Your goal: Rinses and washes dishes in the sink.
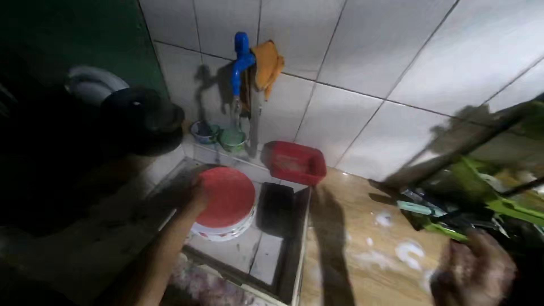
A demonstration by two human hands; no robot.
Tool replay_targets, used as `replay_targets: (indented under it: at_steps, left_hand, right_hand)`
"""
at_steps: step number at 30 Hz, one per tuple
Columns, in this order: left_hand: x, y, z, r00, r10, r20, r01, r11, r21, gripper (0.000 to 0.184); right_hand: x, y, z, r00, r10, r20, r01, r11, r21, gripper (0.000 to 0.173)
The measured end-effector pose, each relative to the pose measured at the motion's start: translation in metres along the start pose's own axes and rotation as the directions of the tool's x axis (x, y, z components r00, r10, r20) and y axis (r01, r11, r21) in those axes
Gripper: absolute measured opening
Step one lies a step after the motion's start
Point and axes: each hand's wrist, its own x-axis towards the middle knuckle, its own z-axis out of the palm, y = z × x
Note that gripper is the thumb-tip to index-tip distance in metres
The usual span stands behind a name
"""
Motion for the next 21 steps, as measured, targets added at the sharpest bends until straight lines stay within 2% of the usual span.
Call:
replay_targets:
  at_steps: [1, 3, 4, 6, 7, 9, 10, 11, 13, 15, 17, 19, 21]
  left_hand:
    - [0.007, -0.02, -0.004, 0.999, -0.046, 0.014, 0.046, 0.998, 0.037, 0.061]
    - [0.021, -0.047, -0.008, 0.998, -0.062, 0.005, 0.062, 0.997, 0.038, 0.066]
    - [0.026, -0.051, -0.011, 0.998, -0.058, 0.012, 0.058, 0.998, 0.032, 0.064]
    - [0.031, -0.05, -0.022, 0.996, -0.047, 0.07, 0.045, 0.998, 0.033, 0.059]
    - [0.032, -0.047, -0.027, 0.993, -0.038, 0.107, 0.034, 0.999, 0.041, 0.058]
    - [0.035, -0.046, -0.033, 0.985, -0.014, 0.171, 0.006, 0.999, 0.047, 0.06]
    - [0.036, -0.048, -0.033, 0.983, 0.004, 0.185, -0.011, 0.999, 0.039, 0.061]
    - [0.036, -0.049, -0.035, 0.981, 0.014, 0.195, -0.019, 1.0, 0.025, 0.061]
    - [0.035, -0.049, -0.038, 0.977, 0.017, 0.212, -0.023, 0.999, 0.022, 0.059]
    - [0.034, -0.048, -0.043, 0.976, -0.004, 0.219, 0.0, 1.0, 0.016, 0.056]
    - [0.035, -0.05, -0.045, 0.977, -0.01, 0.212, 0.012, 1.0, -0.004, 0.055]
    - [0.036, -0.049, -0.047, 0.977, -0.022, 0.212, 0.025, 1.0, -0.014, 0.057]
    - [0.04, -0.046, -0.051, 0.963, -0.066, 0.263, 0.068, 0.998, 0.001, 0.064]
  right_hand:
    - [-0.003, -0.011, 0.037, 0.996, 0.087, 0.006, -0.087, 0.995, -0.039, 0.045]
    - [-0.003, -0.05, 0.12, 0.949, 0.235, 0.21, -0.231, 0.972, -0.041, 0.044]
    - [-0.003, -0.069, 0.161, 0.91, 0.247, 0.332, -0.244, 0.968, -0.05, 0.046]
    - [-0.001, -0.102, 0.229, 0.82, 0.2, 0.536, -0.171, 0.98, -0.104, 0.056]
    - [0.004, -0.119, 0.254, 0.739, 0.22, 0.637, -0.151, 0.975, -0.162, 0.063]
    - [0.018, -0.148, 0.295, 0.598, 0.326, 0.732, -0.124, 0.94, -0.317, 0.07]
    - [0.025, -0.158, 0.312, 0.557, 0.399, 0.728, -0.128, 0.908, -0.399, 0.071]
    - [0.03, -0.166, 0.329, 0.544, 0.466, 0.698, -0.141, 0.871, -0.471, 0.072]
    - [0.029, -0.172, 0.362, 0.625, 0.53, 0.574, -0.173, 0.81, -0.56, 0.068]
    - [0.024, -0.174, 0.39, 0.691, 0.521, 0.501, -0.183, 0.797, -0.576, 0.06]
    - [0.021, -0.178, 0.407, 0.702, 0.426, 0.57, -0.15, 0.872, -0.466, 0.058]
    - [0.022, -0.178, 0.414, 0.705, 0.226, 0.673, -0.054, 0.962, -0.266, 0.058]
    - [0.028, -0.174, 0.415, 0.692, 0.093, 0.716, 0.014, 0.99, -0.142, 0.056]
